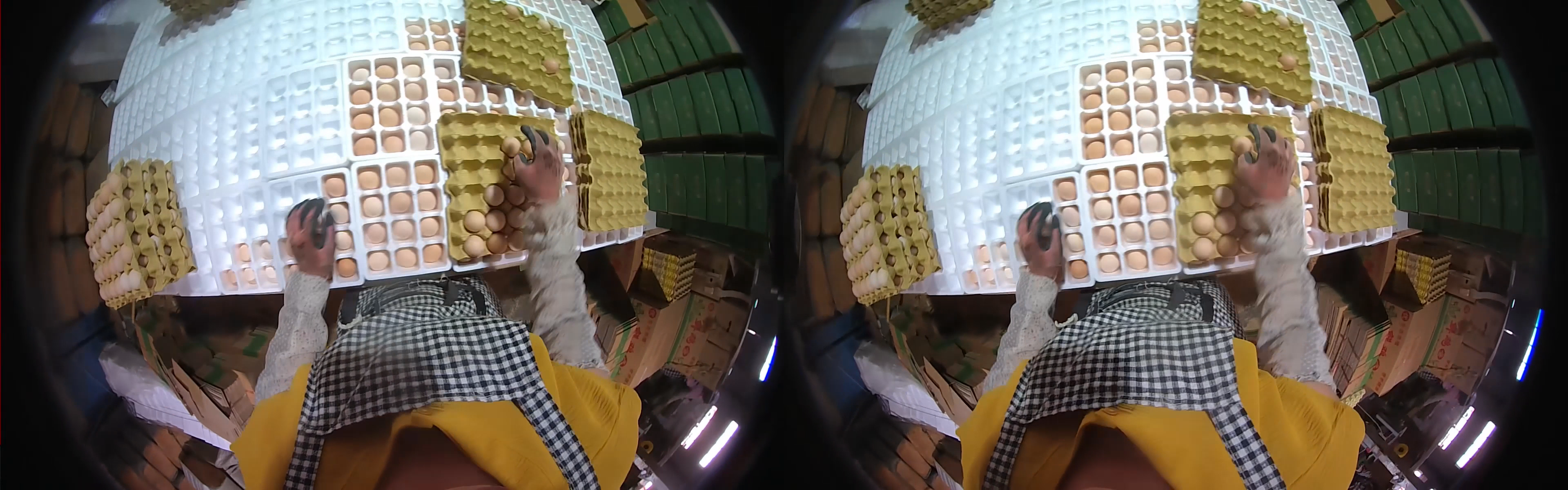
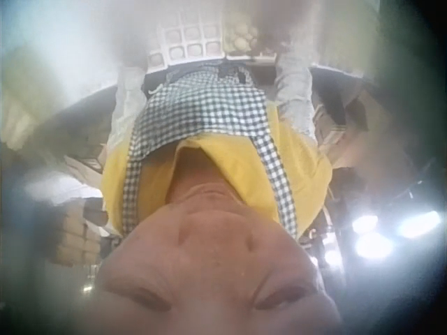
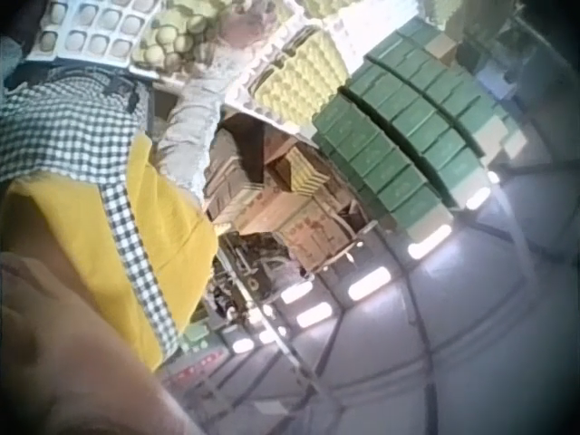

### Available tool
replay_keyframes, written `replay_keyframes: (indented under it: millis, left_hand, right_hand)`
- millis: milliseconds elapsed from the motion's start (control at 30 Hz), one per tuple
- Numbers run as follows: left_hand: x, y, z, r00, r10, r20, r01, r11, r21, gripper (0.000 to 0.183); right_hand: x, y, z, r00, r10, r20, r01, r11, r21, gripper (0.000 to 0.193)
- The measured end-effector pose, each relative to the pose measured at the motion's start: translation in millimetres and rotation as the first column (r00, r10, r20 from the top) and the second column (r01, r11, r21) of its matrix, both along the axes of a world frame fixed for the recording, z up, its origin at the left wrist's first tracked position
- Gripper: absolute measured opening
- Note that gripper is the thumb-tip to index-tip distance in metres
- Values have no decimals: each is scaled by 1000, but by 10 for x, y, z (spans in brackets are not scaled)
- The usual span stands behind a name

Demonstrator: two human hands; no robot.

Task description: The person handles cardboard pieces, positions an egg carton on a table, and transfers eggs from white grid trays into the egg cartons by hand.

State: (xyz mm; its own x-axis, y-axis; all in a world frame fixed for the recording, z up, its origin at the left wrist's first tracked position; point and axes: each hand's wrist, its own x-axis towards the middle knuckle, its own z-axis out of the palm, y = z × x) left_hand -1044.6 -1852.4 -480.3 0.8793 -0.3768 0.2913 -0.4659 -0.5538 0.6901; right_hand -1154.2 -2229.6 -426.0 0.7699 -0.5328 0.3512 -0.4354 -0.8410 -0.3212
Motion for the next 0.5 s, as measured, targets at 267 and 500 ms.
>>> replay_keyframes:
  millis: [267,500]
  left_hand:
    - [-650,-2371,141,661,-748,-57,663,547,511,56]
    - [-512,-2402,364,693,-550,-467,476,835,-277,41]
  right_hand:
    - [-143,-1115,-144,928,350,-127,-286,889,358,68]
    - [-587,-1552,80,974,215,69,-220,840,497,50]
